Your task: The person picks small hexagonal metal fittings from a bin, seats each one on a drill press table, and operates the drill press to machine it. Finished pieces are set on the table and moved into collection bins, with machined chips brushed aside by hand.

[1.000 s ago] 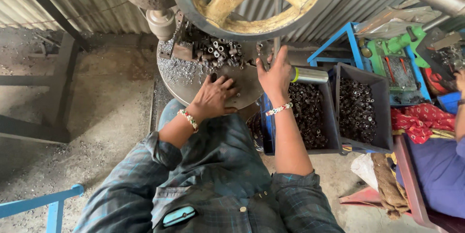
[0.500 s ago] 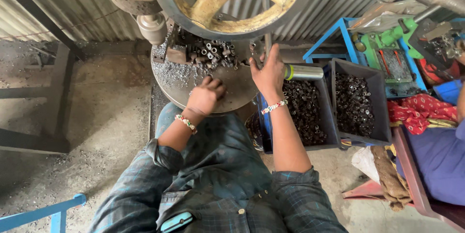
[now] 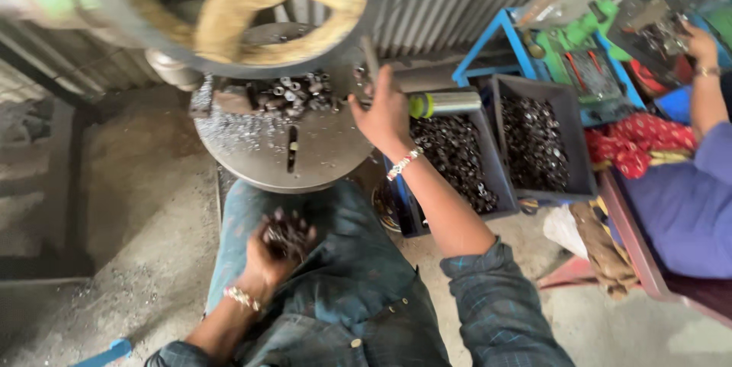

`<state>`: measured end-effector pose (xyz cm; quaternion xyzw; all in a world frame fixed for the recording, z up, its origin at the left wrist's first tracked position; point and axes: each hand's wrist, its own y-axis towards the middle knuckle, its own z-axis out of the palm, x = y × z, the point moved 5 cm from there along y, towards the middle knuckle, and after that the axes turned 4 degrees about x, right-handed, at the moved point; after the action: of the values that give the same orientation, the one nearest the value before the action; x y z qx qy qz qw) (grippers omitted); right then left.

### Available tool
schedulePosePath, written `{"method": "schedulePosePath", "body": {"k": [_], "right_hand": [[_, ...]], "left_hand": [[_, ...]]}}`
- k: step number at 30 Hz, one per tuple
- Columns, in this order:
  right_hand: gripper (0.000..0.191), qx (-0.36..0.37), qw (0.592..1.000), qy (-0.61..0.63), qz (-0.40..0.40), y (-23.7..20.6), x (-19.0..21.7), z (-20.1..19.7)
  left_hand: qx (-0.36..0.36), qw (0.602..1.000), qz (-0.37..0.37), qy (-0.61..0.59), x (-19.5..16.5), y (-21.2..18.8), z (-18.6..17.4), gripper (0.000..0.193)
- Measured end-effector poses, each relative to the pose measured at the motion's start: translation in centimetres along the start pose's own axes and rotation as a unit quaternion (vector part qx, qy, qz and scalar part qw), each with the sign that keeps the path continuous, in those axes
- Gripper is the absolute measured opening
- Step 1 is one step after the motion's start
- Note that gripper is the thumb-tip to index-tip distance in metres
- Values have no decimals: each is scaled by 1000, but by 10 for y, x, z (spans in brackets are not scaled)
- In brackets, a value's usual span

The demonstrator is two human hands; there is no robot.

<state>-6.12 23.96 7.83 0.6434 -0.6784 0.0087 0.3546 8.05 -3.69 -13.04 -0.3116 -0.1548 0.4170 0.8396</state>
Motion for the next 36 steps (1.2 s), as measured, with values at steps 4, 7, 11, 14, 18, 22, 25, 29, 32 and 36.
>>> {"method": "schedulePosePath", "body": {"k": [4, 7, 11, 14, 18, 22, 25, 29, 32, 36], "right_hand": [[86, 63, 998, 27, 8, 1, -4, 1], [89, 92, 996, 15, 6, 4, -2, 2], [93, 111, 994, 9, -13, 7, 1, -2], [83, 133, 991, 19, -8, 7, 0, -8], [74, 148, 989, 29, 15, 2, 4, -15], [76, 111, 993, 34, 8, 0, 15, -25], [66, 157, 985, 63, 17, 5, 12, -30], [57, 163, 970, 170, -63, 17, 7, -37], [54, 94, 976, 170, -99, 18, 9, -34], [48, 44, 986, 143, -69, 13, 12, -23]], "left_hand": [[-94, 982, -99, 132, 60, 41, -57, 23], [-88, 957, -160, 225, 109, 73, -38, 31], [-9, 945, -154, 287, 226, 124, 80, 19], [109, 944, -178, 257, 306, 146, 178, 20], [171, 937, -188, 241, 335, 151, 234, 22], [180, 917, -186, 302, 296, 146, 189, 26], [183, 878, -193, 398, 246, 123, 135, 28], [247, 704, -88, 661, 165, 71, 97, 33], [288, 379, 307, 824, 99, 29, 138, 25], [161, 170, 476, 848, 26, 12, 202, 27]]}}
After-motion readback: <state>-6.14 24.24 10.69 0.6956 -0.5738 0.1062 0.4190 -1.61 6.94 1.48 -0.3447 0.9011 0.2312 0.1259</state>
